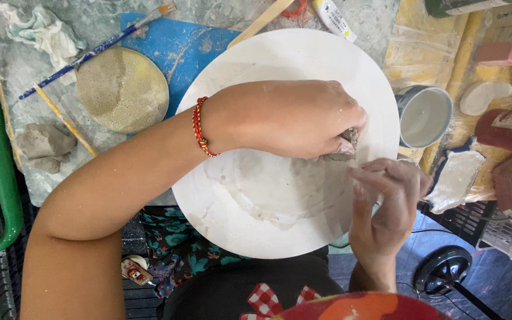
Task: The person uses a wooden tool to scrape and smooth clay on a white plate, then uses their hands to roll and shape a small lump of clay.
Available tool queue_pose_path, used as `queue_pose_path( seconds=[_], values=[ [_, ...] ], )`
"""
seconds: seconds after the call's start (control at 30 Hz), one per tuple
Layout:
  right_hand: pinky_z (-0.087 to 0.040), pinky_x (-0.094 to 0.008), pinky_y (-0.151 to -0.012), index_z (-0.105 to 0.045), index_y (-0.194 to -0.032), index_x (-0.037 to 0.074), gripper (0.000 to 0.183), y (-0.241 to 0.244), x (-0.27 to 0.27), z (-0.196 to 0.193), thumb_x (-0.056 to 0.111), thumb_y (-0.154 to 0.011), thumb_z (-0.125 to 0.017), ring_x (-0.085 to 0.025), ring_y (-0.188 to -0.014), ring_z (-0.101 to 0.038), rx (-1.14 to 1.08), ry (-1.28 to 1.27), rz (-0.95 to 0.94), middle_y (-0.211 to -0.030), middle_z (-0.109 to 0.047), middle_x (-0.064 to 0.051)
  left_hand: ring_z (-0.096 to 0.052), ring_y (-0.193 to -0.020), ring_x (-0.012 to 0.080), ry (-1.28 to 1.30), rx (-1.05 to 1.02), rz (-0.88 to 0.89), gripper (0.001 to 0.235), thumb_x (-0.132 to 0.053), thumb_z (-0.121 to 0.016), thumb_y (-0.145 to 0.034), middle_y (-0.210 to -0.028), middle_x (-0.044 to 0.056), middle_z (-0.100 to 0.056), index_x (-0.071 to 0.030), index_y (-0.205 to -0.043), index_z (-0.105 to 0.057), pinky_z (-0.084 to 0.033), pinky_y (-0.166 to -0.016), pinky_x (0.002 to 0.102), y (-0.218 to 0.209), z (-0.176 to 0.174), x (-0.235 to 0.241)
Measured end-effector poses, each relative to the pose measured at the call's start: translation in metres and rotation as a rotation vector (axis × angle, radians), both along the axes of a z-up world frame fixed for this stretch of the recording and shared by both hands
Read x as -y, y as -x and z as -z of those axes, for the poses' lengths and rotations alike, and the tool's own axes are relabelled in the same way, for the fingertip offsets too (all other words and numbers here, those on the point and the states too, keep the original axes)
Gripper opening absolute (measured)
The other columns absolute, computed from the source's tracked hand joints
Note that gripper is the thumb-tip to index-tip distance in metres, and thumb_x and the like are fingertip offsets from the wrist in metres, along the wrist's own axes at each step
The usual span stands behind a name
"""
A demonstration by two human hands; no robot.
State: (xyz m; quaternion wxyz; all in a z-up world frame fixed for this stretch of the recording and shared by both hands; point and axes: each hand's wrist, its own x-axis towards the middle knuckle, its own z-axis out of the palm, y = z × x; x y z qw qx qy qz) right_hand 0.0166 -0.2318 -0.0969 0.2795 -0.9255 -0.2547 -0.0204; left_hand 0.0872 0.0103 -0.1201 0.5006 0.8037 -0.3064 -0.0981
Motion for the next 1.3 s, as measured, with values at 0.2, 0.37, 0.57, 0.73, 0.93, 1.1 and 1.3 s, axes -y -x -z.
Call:
queue_pose_path(
  seconds=[0.2, 0.37, 0.57, 0.73, 0.93, 1.1, 1.3],
  values=[
    [-0.023, -0.053, -0.124, -0.074, -0.127, 0.023, 0.039, 0.026, 0.023, 0.001, 0.035, -0.090, -0.071, -0.042, -0.141, -0.025, -0.030, 0.382, -0.134, -0.162, -0.038, -0.015, -0.069, -0.067, 0.0345, -0.009, -0.055, -0.060, 0.019, -0.018, -0.064, -0.094, -0.078, 0.018, -0.071, 0.000, -0.092, -0.068, -0.052, -0.061, 0.046, -0.004, -0.003, -0.001],
    [-0.022, -0.054, -0.126, -0.075, -0.129, 0.030, 0.046, 0.026, 0.029, 0.000, 0.049, -0.087, -0.070, -0.044, -0.146, -0.021, 0.013, 0.407, -0.161, -0.165, -0.034, -0.011, -0.073, -0.060, 0.0254, -0.043, -0.226, -0.056, 0.022, -0.022, -0.058, -0.096, -0.071, 0.014, -0.072, -0.001, -0.092, -0.062, -0.055, -0.056, 0.042, -0.002, -0.007, 0.000],
    [-0.020, -0.055, -0.124, -0.074, -0.127, 0.034, 0.045, 0.026, 0.030, 0.002, 0.051, -0.085, -0.071, -0.044, -0.148, -0.019, -0.003, 0.421, -0.231, -0.163, -0.033, -0.011, -0.067, -0.064, 0.0353, 0.026, 0.042, -0.113, 0.027, -0.023, -0.065, -0.094, -0.073, 0.019, -0.068, 0.003, -0.086, -0.064, -0.051, -0.057, 0.048, -0.001, 0.009, 0.004],
    [-0.019, -0.056, -0.126, -0.072, -0.129, 0.037, 0.044, 0.028, 0.027, 0.001, 0.050, -0.087, -0.069, -0.047, -0.149, -0.015, -0.062, 0.438, -0.283, -0.166, -0.025, -0.014, -0.068, -0.066, 0.0361, -0.002, -0.052, -0.093, 0.028, -0.024, -0.063, -0.095, -0.075, 0.019, -0.069, 0.003, -0.086, -0.063, -0.051, -0.059, 0.048, -0.001, 0.006, 0.003],
    [-0.013, -0.061, -0.125, -0.067, -0.135, 0.040, 0.045, 0.030, 0.016, 0.000, 0.055, -0.093, -0.058, -0.053, -0.150, -0.008, -0.098, 0.417, -0.291, -0.170, -0.015, -0.017, -0.074, -0.067, 0.0324, -0.031, -0.165, -0.066, 0.025, -0.023, -0.060, -0.093, -0.076, 0.018, -0.071, 0.002, -0.088, -0.063, -0.055, -0.062, 0.046, -0.002, 0.002, 0.002],
    [-0.006, -0.066, -0.124, -0.064, -0.145, 0.040, 0.054, 0.021, 0.012, 0.001, 0.061, -0.099, -0.045, -0.053, -0.154, -0.002, -0.019, 0.505, -0.208, -0.171, -0.006, -0.018, -0.068, -0.076, 0.0410, -0.118, -0.061, -0.066, 0.034, -0.030, -0.066, -0.092, -0.079, 0.024, -0.069, 0.004, -0.091, -0.064, -0.052, -0.069, 0.051, -0.001, 0.005, 0.001],
    [-0.005, -0.066, -0.126, -0.065, -0.146, 0.031, 0.055, 0.022, 0.005, -0.001, 0.061, -0.106, -0.042, -0.052, -0.156, 0.000, 0.024, 0.493, -0.077, -0.173, -0.008, -0.018, -0.067, -0.076, 0.0422, -0.113, -0.098, -0.059, 0.039, -0.034, -0.062, -0.095, -0.082, 0.025, -0.069, 0.005, -0.092, -0.064, -0.051, -0.069, 0.052, -0.004, 0.004, -0.002]
  ],
)
